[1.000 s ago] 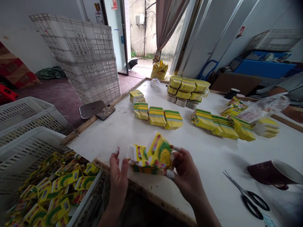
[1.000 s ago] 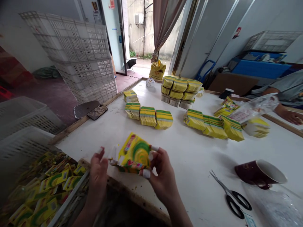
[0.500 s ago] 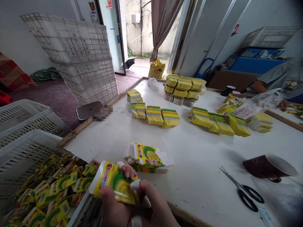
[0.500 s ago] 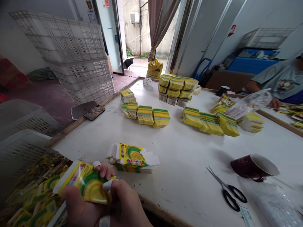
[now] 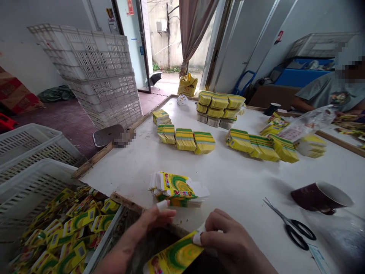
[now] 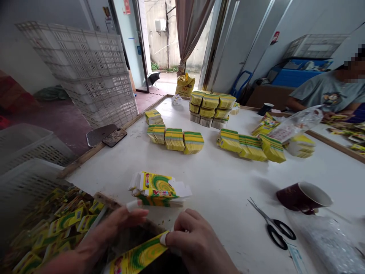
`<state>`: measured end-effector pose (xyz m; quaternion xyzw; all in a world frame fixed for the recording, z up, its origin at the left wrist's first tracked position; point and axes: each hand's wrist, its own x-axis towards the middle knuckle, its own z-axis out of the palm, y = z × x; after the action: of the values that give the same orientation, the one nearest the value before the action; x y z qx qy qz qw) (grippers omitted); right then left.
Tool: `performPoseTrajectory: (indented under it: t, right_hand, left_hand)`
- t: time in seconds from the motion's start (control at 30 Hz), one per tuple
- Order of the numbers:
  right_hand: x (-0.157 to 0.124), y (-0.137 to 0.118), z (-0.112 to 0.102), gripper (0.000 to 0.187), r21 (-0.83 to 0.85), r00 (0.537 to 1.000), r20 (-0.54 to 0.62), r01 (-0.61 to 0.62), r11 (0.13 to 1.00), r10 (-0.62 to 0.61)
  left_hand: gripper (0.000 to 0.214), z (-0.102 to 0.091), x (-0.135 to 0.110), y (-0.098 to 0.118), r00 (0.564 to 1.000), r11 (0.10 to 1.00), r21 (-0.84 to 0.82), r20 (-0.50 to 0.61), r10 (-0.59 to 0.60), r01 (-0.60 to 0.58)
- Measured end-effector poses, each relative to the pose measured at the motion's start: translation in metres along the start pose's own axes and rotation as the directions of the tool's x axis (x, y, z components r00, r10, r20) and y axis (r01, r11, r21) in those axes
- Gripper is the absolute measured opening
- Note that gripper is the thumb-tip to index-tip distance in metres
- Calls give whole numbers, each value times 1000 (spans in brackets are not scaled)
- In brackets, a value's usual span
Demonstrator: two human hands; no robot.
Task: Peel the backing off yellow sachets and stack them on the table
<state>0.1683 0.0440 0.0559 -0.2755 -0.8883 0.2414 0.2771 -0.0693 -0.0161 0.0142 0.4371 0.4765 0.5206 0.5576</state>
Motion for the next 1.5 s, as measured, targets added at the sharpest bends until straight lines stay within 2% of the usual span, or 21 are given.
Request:
performPoseTrajectory:
  t: [0.07,0.13,0.2,0.27,0.3,0.33,0.43,0.53,0.6,0.67,0.7,0.77,0.87,0.93,1.03,1.13,1.2,1.27,1.33,1.4,1.5]
  right_hand:
    - [2,-2,3,20,-113,992,98,86,990,-75]
    - [1,-2,12,20,-130,991,78,120,984,-111]
    - [-6,1,22,35,-114,994,-105,9,993,-21]
    - [-17,4,33,59,-36,937,-314,-171,985,151]
    - [-24,5,39,66,43,900,-365,-238,970,237]
    - [-29,6,44,67,146,876,-364,-282,948,317]
    - [-37,6,59,45,464,828,-210,-384,798,520]
    - [-28,7,66,45,656,770,-85,-434,617,632]
    - [-18,8,67,52,751,762,-15,-419,511,648]
    - [-11,8,70,57,820,762,59,-405,404,644]
    - [-10,8,71,59,834,765,79,-402,378,639]
    - [-12,7,76,61,819,794,60,-386,425,605]
    - [-22,6,84,69,673,876,-48,-326,664,479]
    - [-27,5,87,64,504,926,-83,-279,818,367]
    - [-28,7,84,55,287,969,-119,-177,941,219]
    - [-28,13,76,61,249,973,-171,-110,962,156]
    - [-29,16,71,65,227,980,-146,-102,969,137]
    - [-29,16,67,68,182,990,-55,-120,976,132]
    - [-28,15,61,65,153,984,54,-174,973,168]
    - [-23,12,48,53,174,972,151,-207,963,181]
    - [-15,10,24,32,251,951,285,-196,948,122]
  left_hand:
    - [58,7,1,-8,979,972,233,190,-77,32]
    - [55,21,1,-20,961,929,370,263,-81,-23]
    - [61,35,-1,-30,986,895,443,162,-33,-43]
    - [65,45,-3,-36,998,870,491,-9,64,-51]
    - [65,49,-4,-37,990,862,503,-75,117,-64]
    - [63,51,-5,-38,980,858,507,-112,162,-84]
    - [59,58,-4,-38,959,852,503,-141,246,-145]
    - [58,63,-1,-41,930,829,532,-189,315,-173]
    - [58,65,0,-45,921,809,538,-142,364,-237]
    - [57,67,1,-49,916,785,532,-41,399,-318]
    - [56,67,2,-51,913,773,529,8,408,-350]
    - [55,66,3,-52,916,762,535,62,396,-365]
    - [54,60,7,-52,942,765,562,88,323,-314]
    - [52,56,8,-53,951,753,586,120,286,-300]
    - [51,52,6,-55,933,688,643,126,337,-336]
    - [65,48,2,-51,923,625,723,44,383,-295]
    - [63,44,1,-41,958,612,761,44,284,-216]
    - [54,39,1,-28,985,597,787,81,152,-157]
    - [52,36,3,-13,990,593,793,108,91,-141]
    - [53,34,5,0,989,613,777,142,53,-144]
    - [45,34,8,13,983,639,756,182,3,-142]
